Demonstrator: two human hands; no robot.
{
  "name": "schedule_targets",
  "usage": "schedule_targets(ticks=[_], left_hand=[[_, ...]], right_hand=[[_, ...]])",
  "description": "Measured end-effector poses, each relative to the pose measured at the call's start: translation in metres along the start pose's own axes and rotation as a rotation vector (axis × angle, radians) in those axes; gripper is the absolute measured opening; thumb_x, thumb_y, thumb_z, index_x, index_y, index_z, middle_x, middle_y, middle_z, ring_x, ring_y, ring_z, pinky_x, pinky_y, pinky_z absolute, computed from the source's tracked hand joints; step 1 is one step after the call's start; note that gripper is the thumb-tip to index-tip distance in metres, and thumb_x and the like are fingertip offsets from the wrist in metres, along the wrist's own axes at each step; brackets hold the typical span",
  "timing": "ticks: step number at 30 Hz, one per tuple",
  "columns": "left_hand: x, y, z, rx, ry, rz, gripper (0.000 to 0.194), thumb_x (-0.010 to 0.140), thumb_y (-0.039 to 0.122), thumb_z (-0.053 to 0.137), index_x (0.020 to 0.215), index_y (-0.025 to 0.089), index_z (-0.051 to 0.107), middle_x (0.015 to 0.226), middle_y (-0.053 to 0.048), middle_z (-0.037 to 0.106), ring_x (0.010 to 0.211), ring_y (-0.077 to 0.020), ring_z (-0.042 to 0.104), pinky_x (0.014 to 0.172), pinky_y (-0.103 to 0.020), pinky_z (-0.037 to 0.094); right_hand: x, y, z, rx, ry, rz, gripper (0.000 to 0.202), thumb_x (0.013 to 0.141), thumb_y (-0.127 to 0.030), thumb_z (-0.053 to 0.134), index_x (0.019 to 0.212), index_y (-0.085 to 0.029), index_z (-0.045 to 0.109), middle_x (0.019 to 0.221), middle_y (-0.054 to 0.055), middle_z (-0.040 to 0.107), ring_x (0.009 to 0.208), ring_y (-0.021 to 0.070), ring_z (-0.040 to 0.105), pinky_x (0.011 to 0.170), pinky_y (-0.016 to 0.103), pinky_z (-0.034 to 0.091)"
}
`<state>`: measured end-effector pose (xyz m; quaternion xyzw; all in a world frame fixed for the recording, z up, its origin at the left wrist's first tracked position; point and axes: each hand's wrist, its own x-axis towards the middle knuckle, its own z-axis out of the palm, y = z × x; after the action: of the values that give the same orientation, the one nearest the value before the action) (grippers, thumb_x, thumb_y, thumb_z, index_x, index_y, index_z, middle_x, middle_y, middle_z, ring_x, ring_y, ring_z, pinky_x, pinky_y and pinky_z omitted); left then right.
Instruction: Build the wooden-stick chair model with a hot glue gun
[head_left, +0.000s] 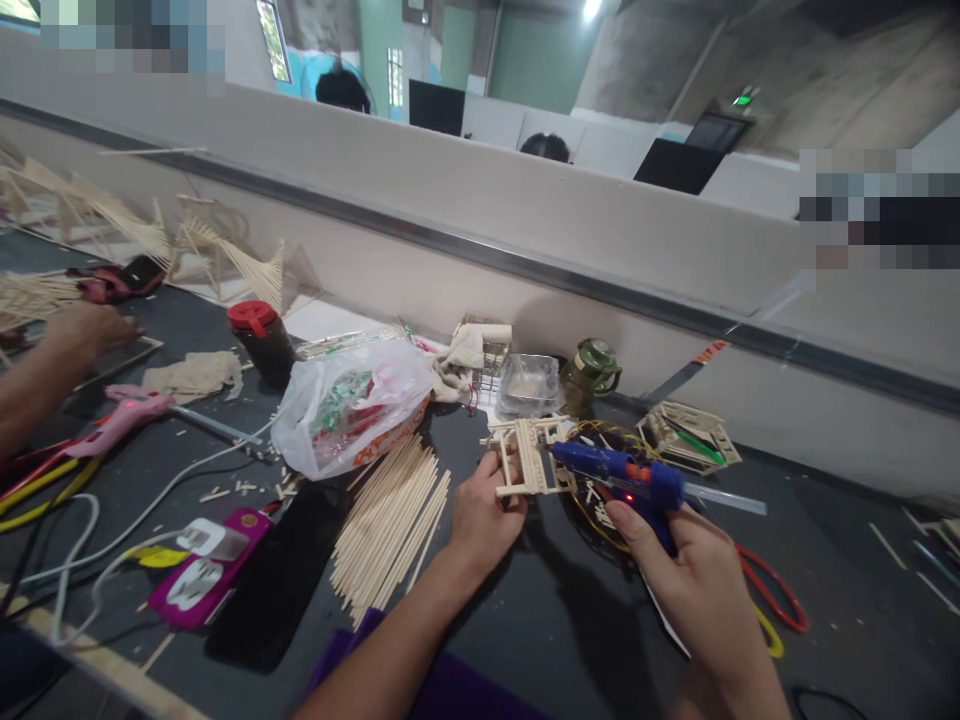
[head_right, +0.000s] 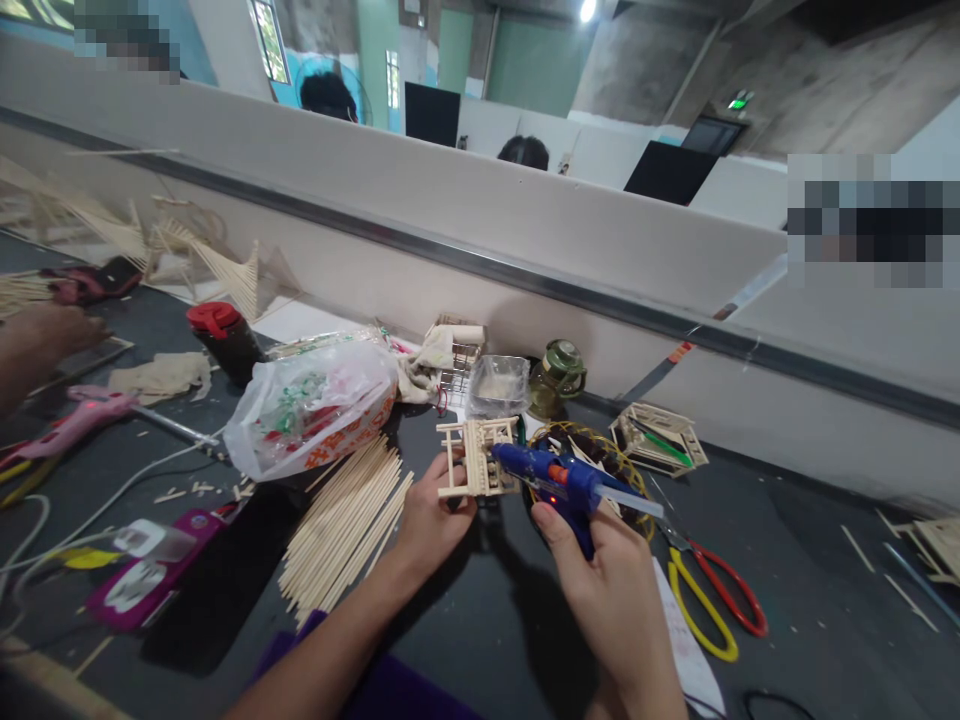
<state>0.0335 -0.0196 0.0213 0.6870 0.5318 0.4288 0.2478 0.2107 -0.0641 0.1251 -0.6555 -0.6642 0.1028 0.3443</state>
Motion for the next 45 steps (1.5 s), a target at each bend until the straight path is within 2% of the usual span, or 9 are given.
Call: schedule_targets(ticks=[6,11,13,19,28,37,45], left_hand=[[0.0001,0.0010,-0.0012,0.003,-0.009,-0.009,0.026,0.075,0.006,0.055,0.087,0.023,0.070,0.114,-0.003,0.066,0.095,-0.0166,0.067,0.081,-0.025,0.054],[-0.0002,0.0009,-0.0013,-0.026,-0.008,-0.011,0.030,0.075,0.005,0.054,0.091,0.024,0.070,0.117,-0.002,0.065,0.098,-0.0164,0.067,0.084,-0.025,0.054],[-0.0003,0.0010,-0.0015,-0.036,-0.007,-0.011,0.031,0.076,0.005,0.054,0.093,0.025,0.071,0.121,-0.001,0.064,0.099,-0.0164,0.066,0.086,-0.025,0.054],[-0.0003,0.0008,-0.0013,-0.058,0.005,0.000,0.034,0.077,0.004,0.053,0.097,0.026,0.071,0.126,0.000,0.062,0.103,-0.0167,0.066,0.088,-0.026,0.054],[-0.0003,0.0018,-0.0017,-0.054,0.004,-0.003,0.039,0.075,0.002,0.054,0.099,0.027,0.071,0.129,0.000,0.062,0.105,-0.0175,0.065,0.089,-0.027,0.055],[0.0008,0.0018,-0.0017,-0.028,0.013,0.009,0.039,0.075,0.002,0.054,0.099,0.027,0.072,0.129,0.000,0.062,0.105,-0.0174,0.066,0.088,-0.027,0.055],[0.0007,-0.0005,-0.0001,-0.004,0.010,-0.008,0.037,0.074,0.003,0.054,0.097,0.027,0.072,0.127,0.000,0.063,0.099,-0.0170,0.067,0.089,-0.028,0.055]], right_hand=[[-0.0008,-0.0017,-0.0034,0.012,-0.012,0.016,0.044,0.084,-0.057,0.057,0.087,-0.017,0.075,0.082,0.010,0.075,0.074,0.0247,0.069,0.068,0.033,0.054],[-0.0015,-0.0026,-0.0039,0.034,-0.023,0.063,0.044,0.084,-0.057,0.057,0.084,-0.018,0.076,0.067,0.007,0.071,0.063,0.0225,0.066,0.059,0.030,0.052],[-0.0014,-0.0029,-0.0035,0.042,-0.030,0.078,0.042,0.085,-0.057,0.057,0.083,-0.019,0.076,0.067,0.007,0.071,0.067,0.0239,0.068,0.061,0.031,0.053],[-0.0008,-0.0003,-0.0023,0.057,-0.026,0.057,0.041,0.085,-0.056,0.058,0.083,-0.018,0.073,0.085,0.010,0.075,0.080,0.0265,0.069,0.075,0.036,0.054],[-0.0001,-0.0005,-0.0023,0.009,-0.020,0.004,0.043,0.085,-0.057,0.057,0.081,-0.017,0.073,0.076,0.008,0.073,0.066,0.0225,0.066,0.062,0.032,0.052],[0.0001,-0.0016,-0.0025,0.014,-0.030,0.010,0.043,0.085,-0.058,0.057,0.083,-0.017,0.073,0.080,0.009,0.073,0.072,0.0249,0.067,0.067,0.033,0.052],[-0.0011,-0.0046,-0.0050,-0.013,-0.038,0.013,0.047,0.085,-0.060,0.055,0.074,-0.018,0.072,0.070,0.007,0.071,0.062,0.0214,0.064,0.062,0.030,0.051]])
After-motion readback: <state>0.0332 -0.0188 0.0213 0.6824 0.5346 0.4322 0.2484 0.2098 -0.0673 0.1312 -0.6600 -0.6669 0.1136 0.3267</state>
